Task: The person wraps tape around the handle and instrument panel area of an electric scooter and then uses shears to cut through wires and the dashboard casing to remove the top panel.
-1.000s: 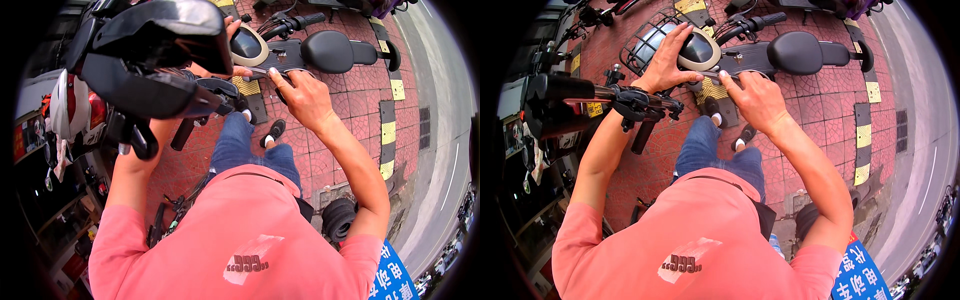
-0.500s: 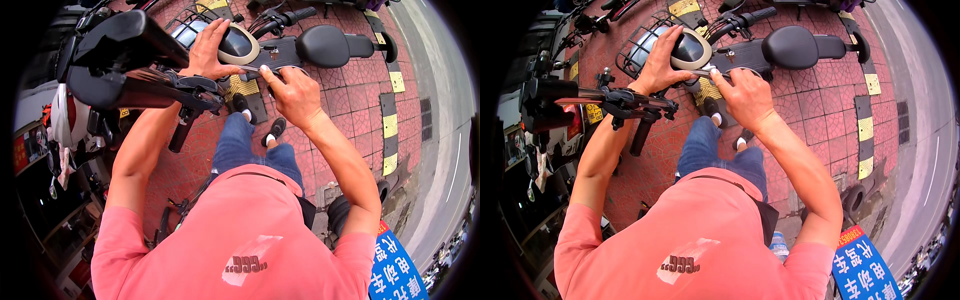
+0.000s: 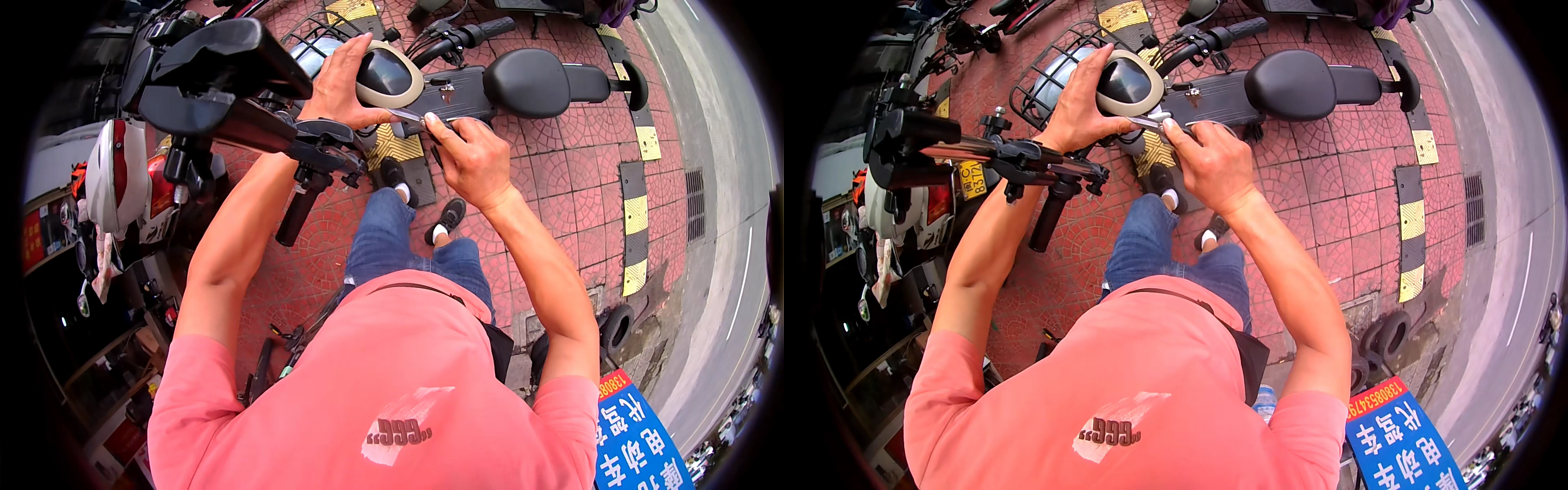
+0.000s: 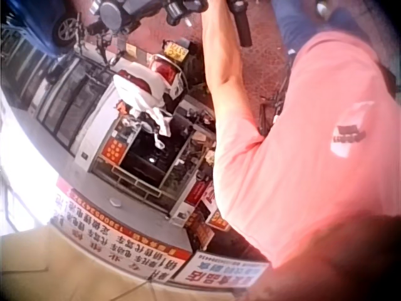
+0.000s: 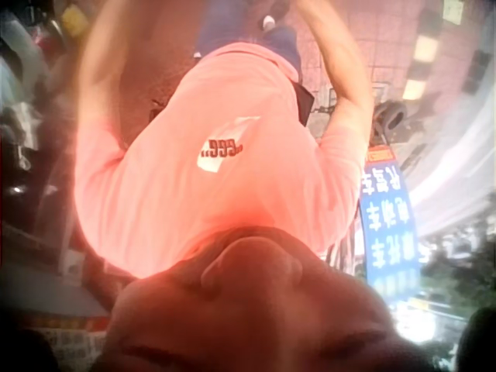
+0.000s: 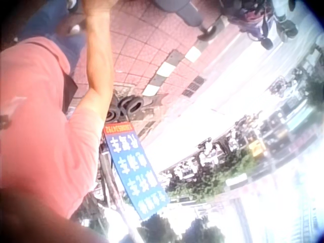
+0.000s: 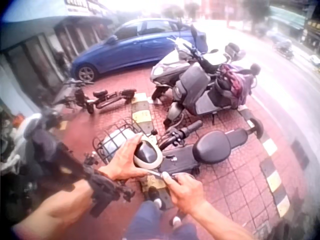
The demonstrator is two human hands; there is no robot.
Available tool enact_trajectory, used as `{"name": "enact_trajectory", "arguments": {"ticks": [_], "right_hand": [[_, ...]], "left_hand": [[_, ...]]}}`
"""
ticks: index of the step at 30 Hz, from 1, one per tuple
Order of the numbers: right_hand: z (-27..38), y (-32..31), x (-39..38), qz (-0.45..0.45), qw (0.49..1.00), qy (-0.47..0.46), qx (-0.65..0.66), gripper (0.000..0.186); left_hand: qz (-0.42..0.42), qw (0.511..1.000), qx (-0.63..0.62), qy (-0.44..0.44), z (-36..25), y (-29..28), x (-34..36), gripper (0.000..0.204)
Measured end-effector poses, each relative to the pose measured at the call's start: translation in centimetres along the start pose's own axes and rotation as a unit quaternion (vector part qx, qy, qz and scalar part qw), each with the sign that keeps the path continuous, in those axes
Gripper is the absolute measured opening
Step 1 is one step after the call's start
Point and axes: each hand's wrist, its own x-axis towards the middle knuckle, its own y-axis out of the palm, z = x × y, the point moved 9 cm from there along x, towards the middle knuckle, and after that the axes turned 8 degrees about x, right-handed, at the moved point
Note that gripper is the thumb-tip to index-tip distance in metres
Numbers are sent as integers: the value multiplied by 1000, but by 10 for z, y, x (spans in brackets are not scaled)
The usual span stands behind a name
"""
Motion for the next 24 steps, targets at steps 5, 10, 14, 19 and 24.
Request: {"name": "enact_trajectory", "arguments": {"ticks": [5, 10, 14, 19, 24], "right_hand": [[-3, 4, -2, -12, 1000, 9, 16, 58], [-3, 5, -2, -20, 999, 2, 26, 59], [-5, 6, -3, -17, 999, 7, 29, 60], [3, -5, 10, 23, 999, -15, -35, 53], [15, -9, 18, 47, 991, -40, -116, 50]], "left_hand": [[9, 1000, -3, -18, 1, -2, 1, 136], [9, 1000, -10, -20, 1, -4, 1, 134], [-1, 1000, -3, -11, 1, -4, 1, 132], [6, 1000, 3, 0, 2, 0, 0, 135], [23, 1000, 7, -3, -4, 3, 5, 146]]}}
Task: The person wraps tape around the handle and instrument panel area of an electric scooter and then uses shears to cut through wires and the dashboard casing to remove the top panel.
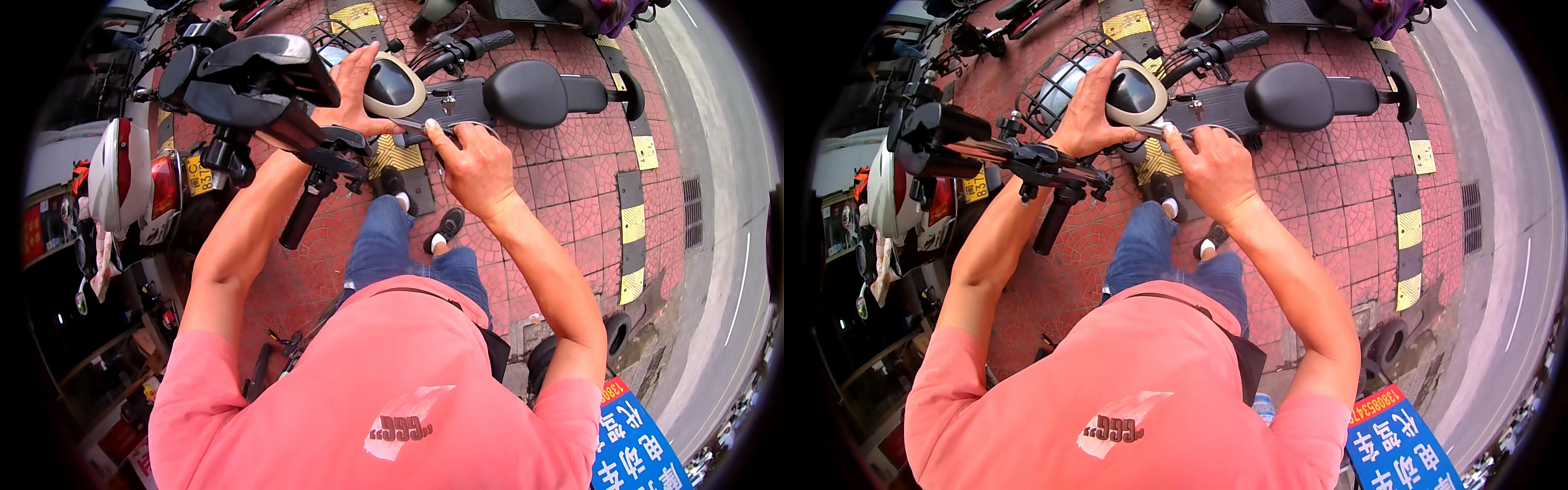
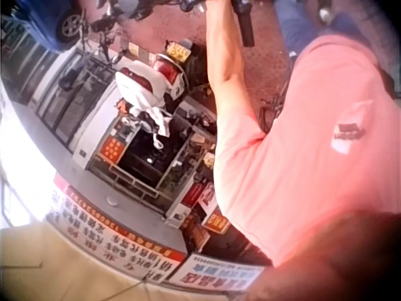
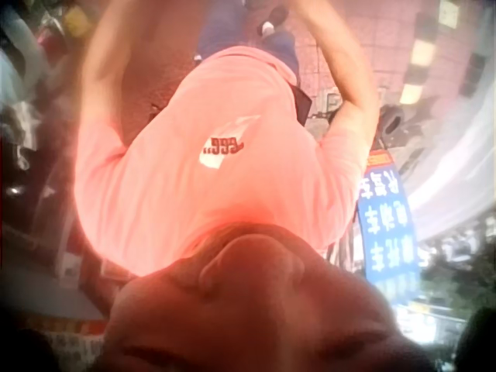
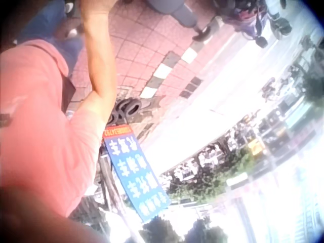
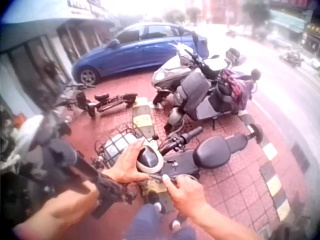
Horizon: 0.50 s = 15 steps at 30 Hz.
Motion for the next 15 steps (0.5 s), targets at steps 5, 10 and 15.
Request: {"name": "enact_trajectory", "arguments": {"ticks": [5, 10, 15], "right_hand": [[10, -2, 5, 32, 999, -10, -2, 51], [16, -3, 14, 20, 999, -23, 32, 48], [16, 0, 9, 39, 999, -6, 21, 47]], "left_hand": [[-21, 998, -54, 9, 3, -11, -11, 149], [-63, 996, -44, 42, 13, -15, -6, 147], [-65, 993, -100, 11, 27, 16, -15, 141]]}}
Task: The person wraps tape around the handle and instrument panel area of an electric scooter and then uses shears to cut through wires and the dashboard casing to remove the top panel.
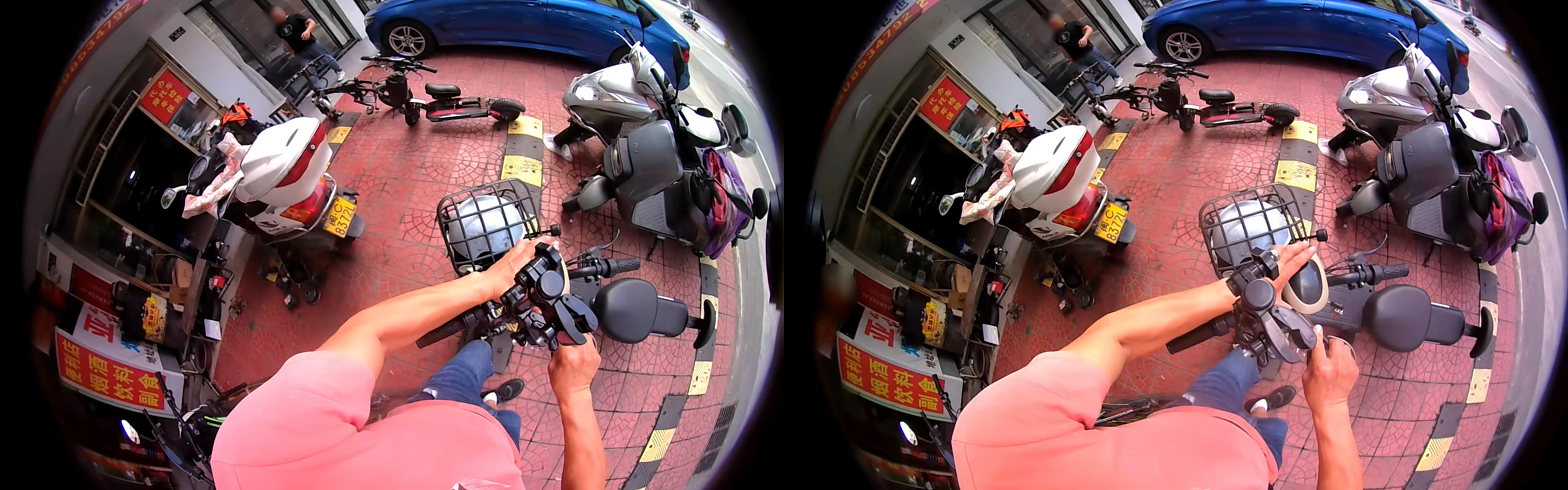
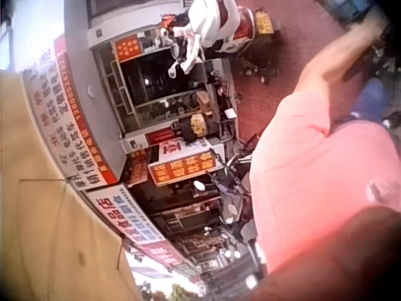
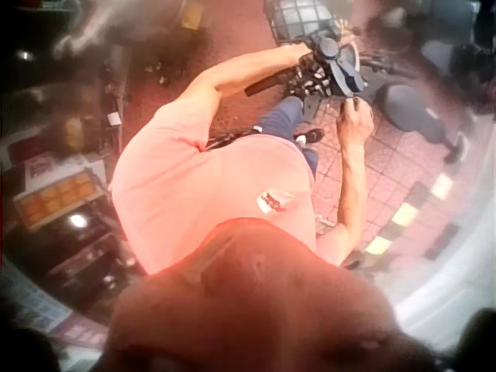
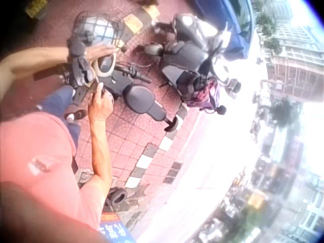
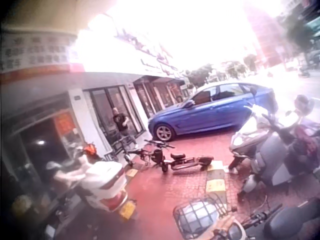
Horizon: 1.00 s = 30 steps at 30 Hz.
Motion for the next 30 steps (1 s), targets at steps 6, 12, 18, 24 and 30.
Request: {"name": "enact_trajectory", "arguments": {"ticks": [6, 12, 18, 24, 30], "right_hand": [[-5, 4, -8, -73, 996, -7, 49, 44], [-19, 14, -20, -62, 997, 45, 33, 49], [-16, 11, -22, -111, 991, 39, 60, 52], [-18, 11, -24, -119, 990, 38, 71, 53], [-20, 15, -25, -123, 989, 24, 77, 44]], "left_hand": [[34, 999, -12, -34, -4, -8, 2, 130], [5, 998, 55, -7, -6, -3, 7, 146], [47, 996, 70, -38, -26, -18, 5, 147], [55, 993, 82, -70, -27, -16, 3, 143], [41, 994, 83, -66, -26, -16, 0, 140]]}}
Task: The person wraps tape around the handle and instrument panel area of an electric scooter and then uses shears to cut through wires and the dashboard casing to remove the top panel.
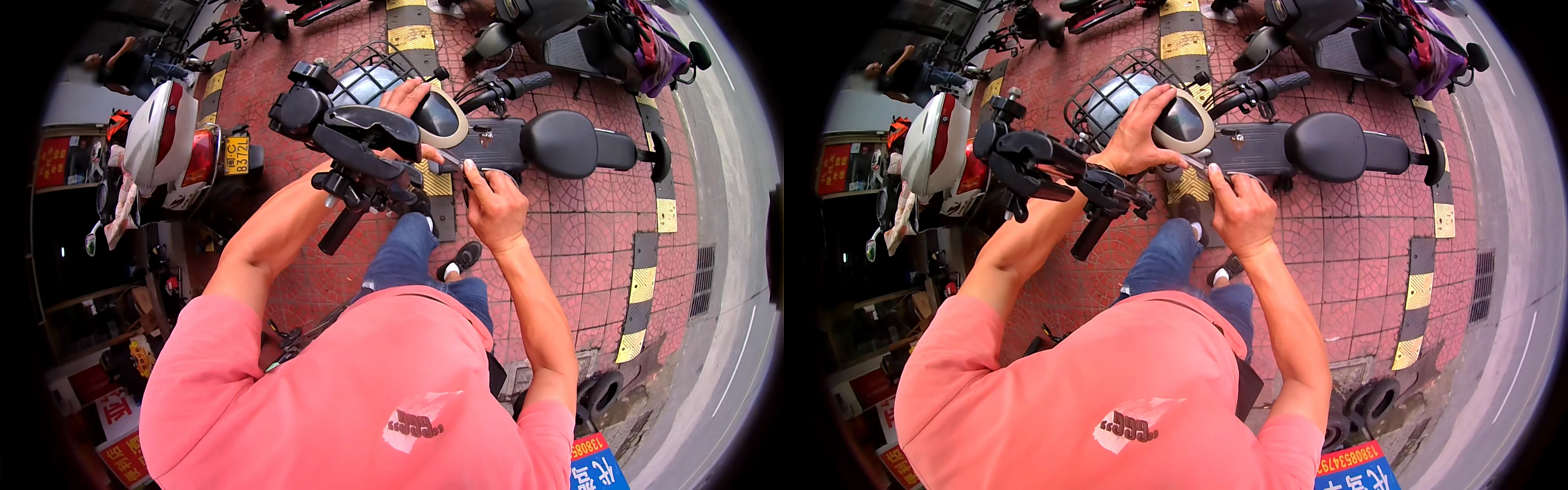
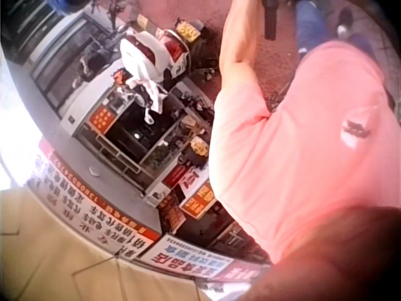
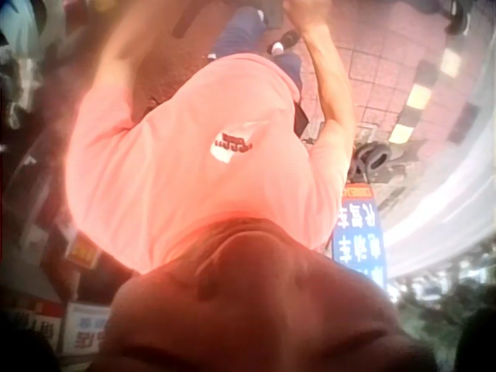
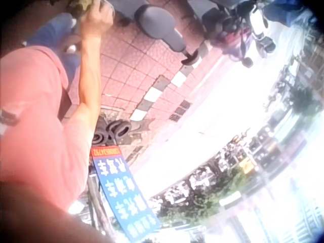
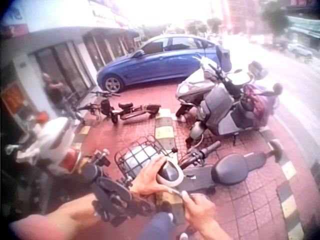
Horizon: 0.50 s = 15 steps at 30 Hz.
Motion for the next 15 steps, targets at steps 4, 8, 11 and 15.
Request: {"name": "enact_trajectory", "arguments": {"ticks": [4, 8, 11, 15], "right_hand": [[-3, 0, -2, -4, 1000, 1, 4, 44], [-4, 0, -3, -6, 1000, 6, 14, 48], [-5, 0, -3, -7, 1000, 12, 25, 56], [-9, 0, -5, -11, 1000, 16, 23, 55]], "left_hand": [[-1, 1000, 5, 1, -2, -2, 1, 139], [-1, 1000, 3, -1, -3, 0, 1, 138], [-3, 1000, 2, -6, -2, 0, 3, 138], [-3, 1000, -2, -8, -4, 1, 4, 138]]}}
